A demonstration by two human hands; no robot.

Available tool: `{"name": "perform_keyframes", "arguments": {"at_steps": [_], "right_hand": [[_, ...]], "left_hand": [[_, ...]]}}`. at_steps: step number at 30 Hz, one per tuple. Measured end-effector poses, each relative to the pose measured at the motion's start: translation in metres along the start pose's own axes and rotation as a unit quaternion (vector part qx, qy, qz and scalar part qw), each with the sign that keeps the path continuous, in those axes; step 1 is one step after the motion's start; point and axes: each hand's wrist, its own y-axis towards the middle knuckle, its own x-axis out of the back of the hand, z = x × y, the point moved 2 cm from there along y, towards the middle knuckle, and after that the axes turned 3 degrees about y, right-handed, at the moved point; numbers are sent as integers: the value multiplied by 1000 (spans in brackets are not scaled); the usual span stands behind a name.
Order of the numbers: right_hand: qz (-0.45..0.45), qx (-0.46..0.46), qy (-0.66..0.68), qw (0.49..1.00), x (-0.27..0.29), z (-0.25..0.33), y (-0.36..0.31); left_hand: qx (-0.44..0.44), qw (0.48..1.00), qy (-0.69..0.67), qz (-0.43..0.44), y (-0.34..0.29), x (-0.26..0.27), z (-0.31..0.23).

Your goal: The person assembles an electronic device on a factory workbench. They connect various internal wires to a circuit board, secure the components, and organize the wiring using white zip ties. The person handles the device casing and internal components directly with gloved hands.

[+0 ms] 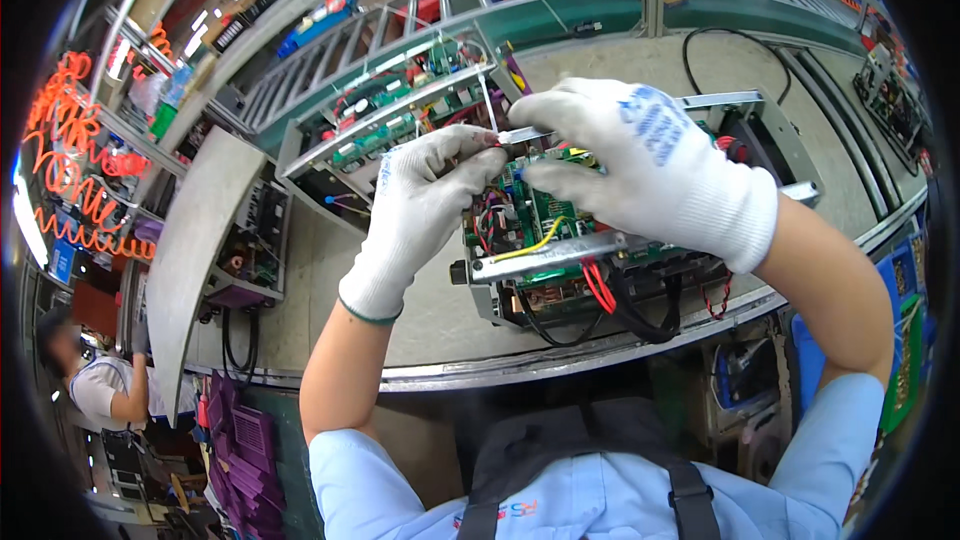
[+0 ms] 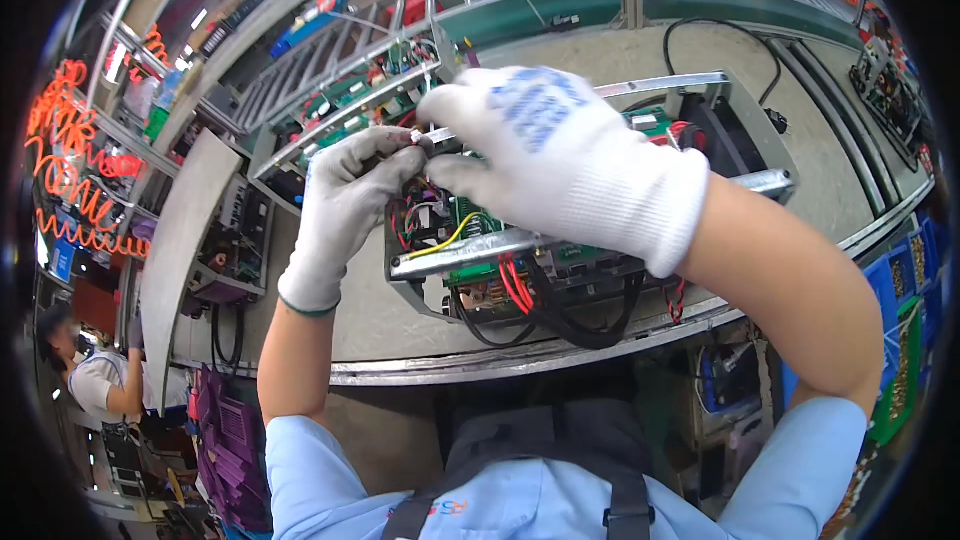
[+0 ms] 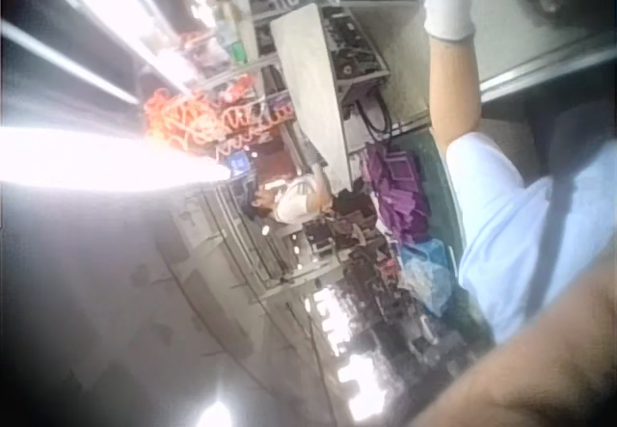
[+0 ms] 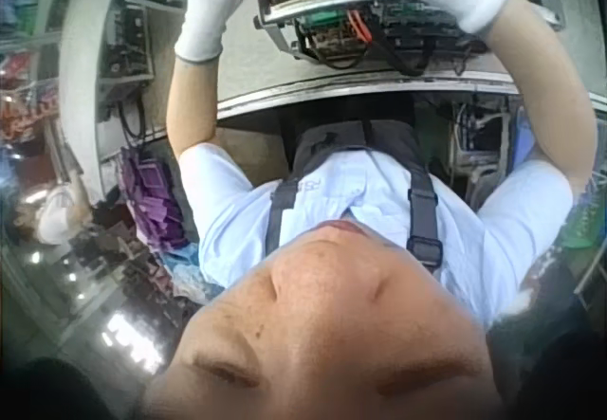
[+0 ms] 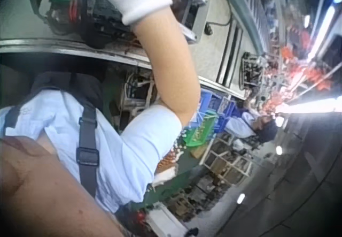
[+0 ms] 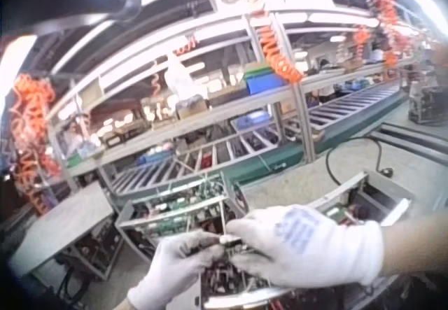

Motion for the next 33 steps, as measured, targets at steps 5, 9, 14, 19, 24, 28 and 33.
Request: {"name": "perform_keyframes", "arguments": {"at_steps": [5,9,14,19,24,28,33], "right_hand": [[74,-63,30,995,0,-9,35],[152,-208,212,943,-5,-16,41],[185,-379,370,828,-14,-21,26],[179,-487,546,658,-20,-15,12],[91,-487,536,683,-8,-11,3],[153,-424,510,733,51,21,-19],[110,-379,524,755,26,50,-99]], "left_hand": [[98,992,-30,76,2,5,-15],[87,991,-10,96,1,11,-10],[192,977,21,95,-2,9,-37],[7,998,53,33,-12,4,-26],[-15,981,171,89,3,9,-44],[-76,914,370,148,-10,7,-62],[-73,860,473,175,-2,-8,-70]]}}
